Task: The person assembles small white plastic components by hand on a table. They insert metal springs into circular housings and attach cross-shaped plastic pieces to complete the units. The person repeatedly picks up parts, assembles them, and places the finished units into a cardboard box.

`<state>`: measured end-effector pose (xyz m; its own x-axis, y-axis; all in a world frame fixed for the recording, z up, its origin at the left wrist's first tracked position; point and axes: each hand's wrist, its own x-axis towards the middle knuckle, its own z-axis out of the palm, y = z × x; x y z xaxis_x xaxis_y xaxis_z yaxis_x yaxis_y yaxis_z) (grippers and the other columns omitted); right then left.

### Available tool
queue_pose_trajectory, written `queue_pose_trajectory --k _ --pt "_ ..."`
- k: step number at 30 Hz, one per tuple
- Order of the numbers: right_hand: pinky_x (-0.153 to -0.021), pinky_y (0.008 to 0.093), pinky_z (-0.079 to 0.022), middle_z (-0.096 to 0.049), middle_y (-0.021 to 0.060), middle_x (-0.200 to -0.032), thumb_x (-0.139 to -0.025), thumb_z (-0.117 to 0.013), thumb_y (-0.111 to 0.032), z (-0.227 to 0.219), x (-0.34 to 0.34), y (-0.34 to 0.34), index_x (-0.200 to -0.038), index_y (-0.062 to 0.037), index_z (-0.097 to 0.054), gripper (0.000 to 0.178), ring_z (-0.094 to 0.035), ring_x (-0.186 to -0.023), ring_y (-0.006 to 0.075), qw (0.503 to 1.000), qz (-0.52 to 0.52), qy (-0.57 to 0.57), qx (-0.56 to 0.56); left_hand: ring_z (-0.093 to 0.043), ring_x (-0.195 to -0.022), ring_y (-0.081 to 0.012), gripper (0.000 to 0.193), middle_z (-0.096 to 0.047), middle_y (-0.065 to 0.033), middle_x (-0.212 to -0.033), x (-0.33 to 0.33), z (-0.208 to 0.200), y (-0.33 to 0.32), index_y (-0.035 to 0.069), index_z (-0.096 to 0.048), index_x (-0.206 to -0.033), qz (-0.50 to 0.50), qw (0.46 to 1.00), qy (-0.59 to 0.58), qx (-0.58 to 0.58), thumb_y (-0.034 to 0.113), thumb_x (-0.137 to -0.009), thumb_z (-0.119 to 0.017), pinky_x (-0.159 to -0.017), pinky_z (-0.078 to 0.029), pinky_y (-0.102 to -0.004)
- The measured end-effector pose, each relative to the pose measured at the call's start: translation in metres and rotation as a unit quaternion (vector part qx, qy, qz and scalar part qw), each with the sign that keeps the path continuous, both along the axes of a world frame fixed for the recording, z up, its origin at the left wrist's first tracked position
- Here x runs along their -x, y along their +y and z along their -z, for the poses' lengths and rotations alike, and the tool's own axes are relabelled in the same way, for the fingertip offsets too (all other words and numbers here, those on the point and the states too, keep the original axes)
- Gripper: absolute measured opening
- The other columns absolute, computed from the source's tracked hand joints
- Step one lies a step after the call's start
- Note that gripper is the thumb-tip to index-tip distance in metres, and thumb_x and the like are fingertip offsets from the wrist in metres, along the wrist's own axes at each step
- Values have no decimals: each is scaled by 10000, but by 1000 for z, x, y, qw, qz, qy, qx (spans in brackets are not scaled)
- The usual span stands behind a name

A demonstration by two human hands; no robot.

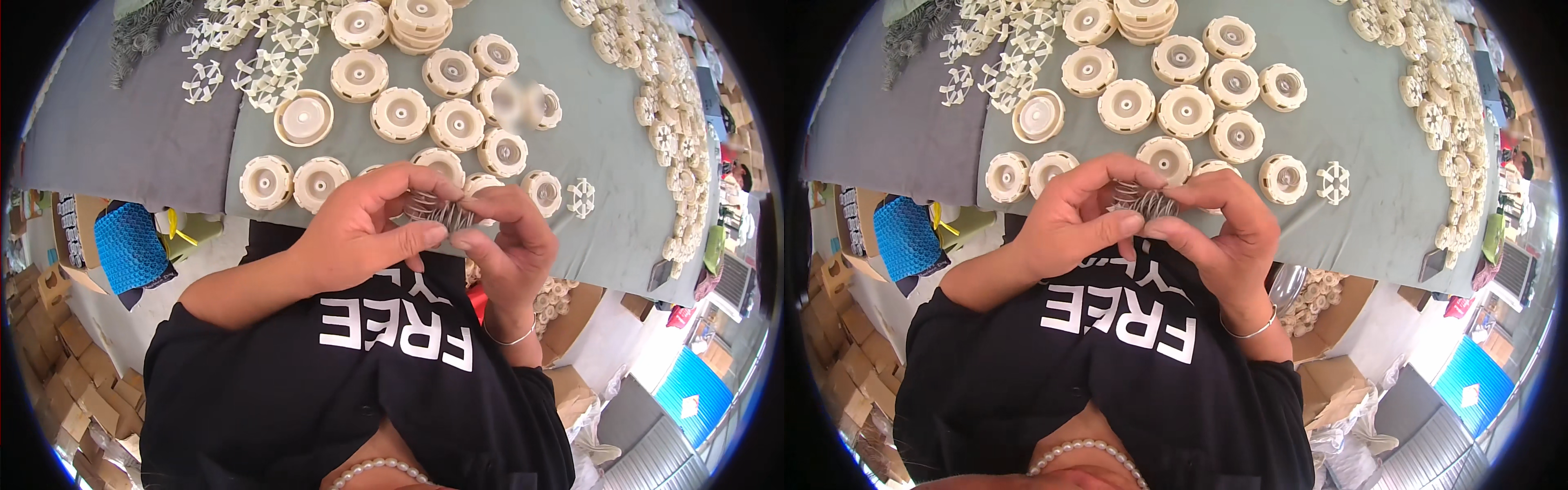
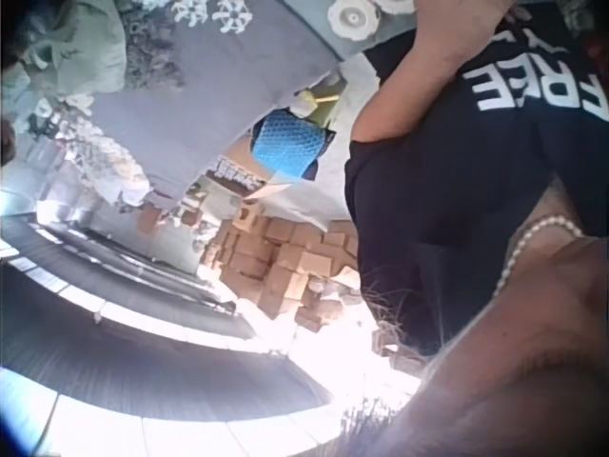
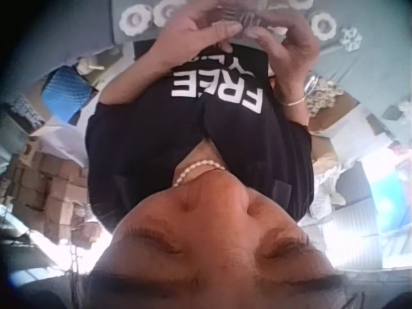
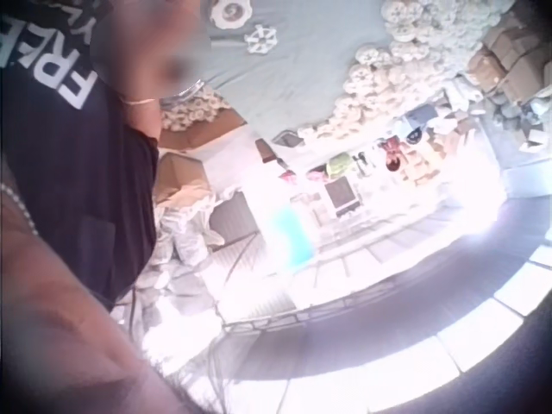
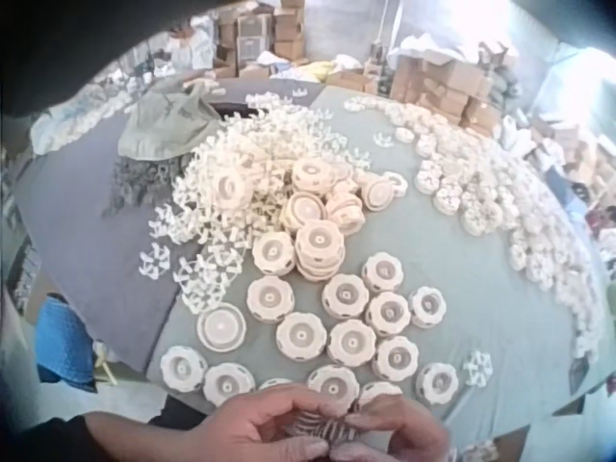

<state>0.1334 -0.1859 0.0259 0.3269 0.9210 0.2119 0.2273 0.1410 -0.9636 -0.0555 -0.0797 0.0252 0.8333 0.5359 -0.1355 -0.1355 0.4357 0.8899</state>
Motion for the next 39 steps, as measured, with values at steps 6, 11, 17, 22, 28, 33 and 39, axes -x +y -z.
queue_pose_trajectory --k 6,11,17,22,28,33,39 --pt "-727 302 -537 -690 71 -988 -746 -948 -94 -4 -11 6 -1035 -29 -774 343 -685 -878 179 978 -68 -128 -149 -664 -721 -125 338 -702 -81 -958 1 10 17 -24 -635 -1328 134 909 -21 393 214 -1092 -595 -526 -597 -262" --pt "-882 325 -612 -662 93 -1103 -849 -793 57 -20 -4 11 -1146 6 -727 308 -693 -956 189 987 13 162 -15 -685 -793 -138 322 -699 -91 -1039 7 4 25 -8 -631 -1338 101 947 -10 304 191 -1088 -593 -626 -632 -277" --pt "-751 340 -552 -691 55 -946 -852 -800 -4 -2 -41 51 -986 -50 -741 153 -694 -888 227 961 27 -273 17 -709 -1035 -169 384 -668 -93 -1235 13 1 27 14 -607 -1377 49 973 18 225 134 -1021 -691 -839 -642 -309" --pt "-712 336 -538 -709 43 -964 -861 -818 -69 -1 -47 74 -1003 -96 -756 157 -680 -839 240 873 2 -488 22 -709 -1014 -161 398 -676 -80 -1216 18 1 32 36 -623 -1355 23 981 56 183 83 -976 -734 -833 -633 -299" --pt "-684 299 -551 -714 67 -931 -851 -837 -54 -26 -21 38 -1089 -38 -756 252 -694 -762 173 975 -33 -143 167 -697 -1005 -138 395 -696 -57 -1150 22 3 23 31 -648 -1278 -62 987 79 -125 3 -908 -784 -789 -615 -276" --pt "-737 277 -583 -734 103 -974 -817 -858 -5 0 -1 21 -1137 13 -751 338 -729 -848 196 995 -84 39 40 -713 -956 -138 385 -705 -77 -1107 13 -7 24 11 -644 -1261 -44 977 93 -185 7 -905 -791 -724 -623 -273" --pt "-737 321 -603 -756 120 -1025 -761 -883 28 -10 -9 21 -1102 -14 -763 364 -745 -901 242 959 -110 -222 -138 -679 -587 -158 272 -705 -123 -915 17 2 32 -6 -637 -1216 112 933 50 337 219 -1063 -643 -455 -556 -265"
